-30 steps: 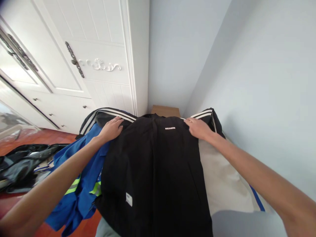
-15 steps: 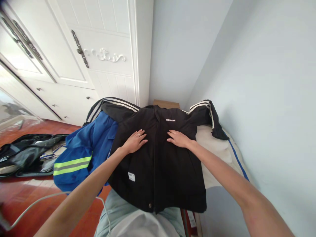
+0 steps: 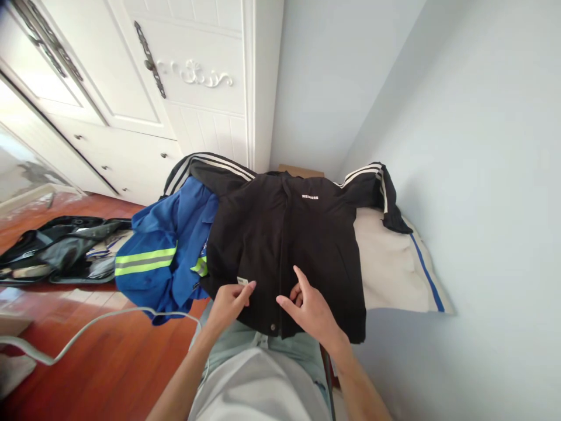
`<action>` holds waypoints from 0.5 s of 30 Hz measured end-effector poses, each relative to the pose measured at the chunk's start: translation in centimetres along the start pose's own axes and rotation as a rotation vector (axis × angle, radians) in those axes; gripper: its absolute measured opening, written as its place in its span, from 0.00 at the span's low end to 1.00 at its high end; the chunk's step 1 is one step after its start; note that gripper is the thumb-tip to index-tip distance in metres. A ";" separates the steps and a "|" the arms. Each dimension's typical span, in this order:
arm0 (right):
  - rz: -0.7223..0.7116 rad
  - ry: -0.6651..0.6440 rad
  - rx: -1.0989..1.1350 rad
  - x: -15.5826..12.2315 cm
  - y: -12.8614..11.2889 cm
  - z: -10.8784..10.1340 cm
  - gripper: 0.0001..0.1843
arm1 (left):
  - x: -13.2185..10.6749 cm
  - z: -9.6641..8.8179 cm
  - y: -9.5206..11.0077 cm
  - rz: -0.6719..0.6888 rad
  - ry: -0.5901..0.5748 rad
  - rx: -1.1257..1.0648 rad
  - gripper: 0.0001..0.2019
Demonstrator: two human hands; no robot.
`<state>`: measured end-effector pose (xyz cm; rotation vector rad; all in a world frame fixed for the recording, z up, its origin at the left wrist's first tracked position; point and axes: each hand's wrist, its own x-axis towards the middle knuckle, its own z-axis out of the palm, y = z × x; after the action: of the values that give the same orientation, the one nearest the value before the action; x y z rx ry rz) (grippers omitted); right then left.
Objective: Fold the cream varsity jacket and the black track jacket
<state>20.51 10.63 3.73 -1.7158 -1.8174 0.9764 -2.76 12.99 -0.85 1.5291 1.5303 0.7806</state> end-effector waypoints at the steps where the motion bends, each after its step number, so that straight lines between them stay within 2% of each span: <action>1: 0.021 -0.014 0.061 -0.6 0.1 0.3 0.47 | -0.1 0.4 0.3 -0.028 -0.148 0.016 0.32; 4: 0.047 -0.041 0.148 -2.3 0.2 0.8 0.52 | -0.6 0.9 1.1 -0.114 -0.508 -0.069 0.34; 7: 0.023 -0.006 0.094 -3.3 0.0 1.1 0.46 | -1.7 1.3 1.3 -0.171 -0.734 -0.093 0.37; 9: -0.021 0.046 0.071 -3.3 -0.1 1.2 0.40 | -2.3 1.9 1.2 -0.169 -0.824 -0.055 0.37; 12: -0.049 0.116 0.158 -2.9 0.3 1.1 0.32 | -2.7 3.3 0.5 -0.187 -0.870 -0.075 0.40; 15: -0.039 0.154 0.226 -2.6 0.9 0.7 0.29 | -2.5 4.7 -0.8 -0.257 -0.944 -0.093 0.44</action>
<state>20.96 7.91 2.97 -1.5663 -1.5736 0.9653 0.80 9.88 -3.50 1.2965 0.9156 -0.0563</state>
